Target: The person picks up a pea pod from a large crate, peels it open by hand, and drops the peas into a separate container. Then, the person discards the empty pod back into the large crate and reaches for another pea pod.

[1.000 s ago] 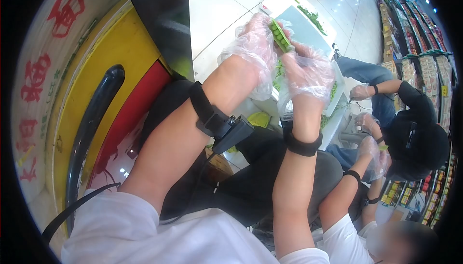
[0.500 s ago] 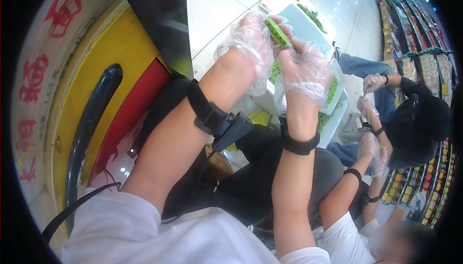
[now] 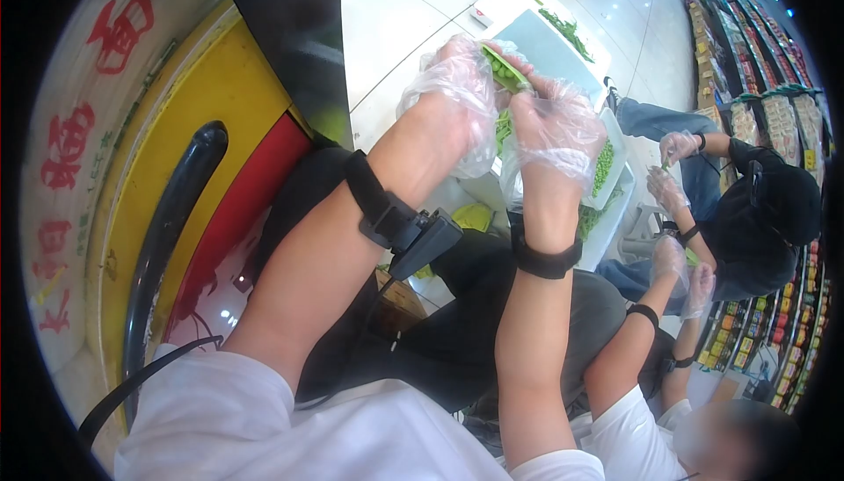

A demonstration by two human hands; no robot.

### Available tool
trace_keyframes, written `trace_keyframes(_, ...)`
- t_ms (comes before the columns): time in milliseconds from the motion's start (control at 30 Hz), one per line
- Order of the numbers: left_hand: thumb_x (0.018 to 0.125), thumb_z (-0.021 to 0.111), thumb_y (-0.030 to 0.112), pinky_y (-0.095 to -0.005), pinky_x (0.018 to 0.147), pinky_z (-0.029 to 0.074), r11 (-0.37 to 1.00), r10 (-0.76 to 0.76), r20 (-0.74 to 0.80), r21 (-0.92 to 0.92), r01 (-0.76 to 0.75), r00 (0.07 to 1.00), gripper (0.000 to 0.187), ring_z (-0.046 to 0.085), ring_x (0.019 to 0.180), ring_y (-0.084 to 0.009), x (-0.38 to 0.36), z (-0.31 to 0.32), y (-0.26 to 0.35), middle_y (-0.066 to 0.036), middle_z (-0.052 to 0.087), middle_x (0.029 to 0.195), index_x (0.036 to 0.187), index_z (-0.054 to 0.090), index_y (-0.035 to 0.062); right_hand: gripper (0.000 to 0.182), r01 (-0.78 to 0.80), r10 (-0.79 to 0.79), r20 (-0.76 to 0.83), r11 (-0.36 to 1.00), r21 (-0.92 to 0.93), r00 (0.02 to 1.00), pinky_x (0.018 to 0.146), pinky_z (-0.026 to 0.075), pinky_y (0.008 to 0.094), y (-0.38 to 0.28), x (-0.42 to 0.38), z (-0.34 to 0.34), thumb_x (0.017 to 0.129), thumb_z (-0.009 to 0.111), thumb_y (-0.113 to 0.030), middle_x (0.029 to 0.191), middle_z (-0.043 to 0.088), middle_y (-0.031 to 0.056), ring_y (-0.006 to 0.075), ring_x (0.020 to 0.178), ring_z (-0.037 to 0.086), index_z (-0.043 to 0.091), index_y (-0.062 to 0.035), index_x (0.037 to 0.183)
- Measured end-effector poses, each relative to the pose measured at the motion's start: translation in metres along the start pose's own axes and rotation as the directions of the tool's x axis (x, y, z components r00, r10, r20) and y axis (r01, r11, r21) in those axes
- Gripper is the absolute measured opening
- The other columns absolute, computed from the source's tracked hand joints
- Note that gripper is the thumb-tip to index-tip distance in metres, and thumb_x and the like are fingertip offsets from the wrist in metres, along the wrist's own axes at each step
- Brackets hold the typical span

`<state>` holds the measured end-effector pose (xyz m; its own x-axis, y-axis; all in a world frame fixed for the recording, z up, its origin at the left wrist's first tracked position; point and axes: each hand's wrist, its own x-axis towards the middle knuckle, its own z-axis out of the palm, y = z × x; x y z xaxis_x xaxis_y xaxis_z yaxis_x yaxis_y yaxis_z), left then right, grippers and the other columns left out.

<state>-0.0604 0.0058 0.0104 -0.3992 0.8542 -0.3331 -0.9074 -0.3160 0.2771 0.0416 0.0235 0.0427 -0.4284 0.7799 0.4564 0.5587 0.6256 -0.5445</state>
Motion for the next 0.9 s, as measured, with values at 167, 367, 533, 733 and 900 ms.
trace_keyframes(167, 0.087, 0.037, 0.016, -0.0380, 0.067, 0.050, 0.992, -0.043, -0.065, -0.121, 0.035, 0.997, 0.019, 0.056, 0.067, -0.0284, 0.000, 0.001, 0.000, -0.016, 0.055, 0.070, 0.080, 0.048, 0.0022, 0.026, 0.012, -0.011, -0.013, 1.000, 0.003, 1.000, 0.074, 0.050, 0.0380, 0.003, 0.001, 0.004, 0.069, 0.057, -0.006, 0.082, 0.064, 0.0209, 0.0339, 0.077, 0.063, 0.071, -0.0055, 0.091)
trace_keyframes(367, 0.087, 0.039, 0.015, -0.0391, 0.065, 0.051, 0.986, -0.029, -0.057, -0.166, 0.020, 0.998, 0.017, 0.057, 0.067, -0.0304, 0.014, -0.010, -0.006, -0.018, 0.055, 0.072, 0.083, 0.048, 0.0009, 0.025, 0.017, -0.017, -0.031, 1.000, 0.008, 0.999, 0.074, 0.050, 0.0382, 0.007, 0.003, 0.009, 0.069, 0.058, -0.006, 0.083, 0.065, 0.0205, 0.0337, 0.078, 0.063, 0.071, -0.0060, 0.090)
trace_keyframes(533, 0.089, 0.039, 0.017, -0.0389, 0.064, 0.051, 0.982, -0.047, -0.042, -0.183, 0.039, 0.998, 0.019, 0.057, 0.066, -0.0308, 0.014, -0.010, -0.005, -0.018, 0.056, 0.073, 0.084, 0.048, 0.0009, 0.025, 0.025, -0.026, -0.040, 0.999, -0.022, 0.999, 0.074, 0.050, 0.0378, 0.005, 0.005, 0.008, 0.069, 0.058, -0.006, 0.085, 0.065, 0.0206, 0.0330, 0.079, 0.063, 0.072, -0.0067, 0.089)
trace_keyframes(733, 0.093, 0.034, 0.016, -0.0325, 0.072, 0.050, 0.999, 0.005, -0.120, -0.036, -0.009, 0.993, 0.020, 0.060, 0.078, -0.0260, -0.001, 0.002, -0.002, -0.016, 0.059, 0.085, 0.089, 0.048, 0.0027, 0.026, -0.011, 0.011, -0.026, 0.999, -0.030, 1.000, 0.074, 0.050, 0.0373, -0.001, 0.006, 0.010, 0.069, 0.058, -0.005, 0.085, 0.065, 0.0204, 0.0323, 0.078, 0.063, 0.072, -0.0072, 0.090)
trace_keyframes(900, 0.092, 0.037, 0.018, -0.0317, 0.070, 0.050, 0.999, 0.025, -0.128, -0.043, -0.031, 0.991, 0.019, 0.060, 0.077, -0.0254, 0.002, 0.000, -0.005, -0.015, 0.059, 0.082, 0.090, 0.048, 0.0041, 0.024, 0.066, -0.072, -0.053, 0.992, -0.108, 0.996, 0.069, 0.049, 0.0347, 0.006, 0.008, 0.012, 0.074, 0.061, -0.017, 0.082, 0.065, 0.0171, 0.0279, 0.072, 0.065, 0.071, -0.0087, 0.094)
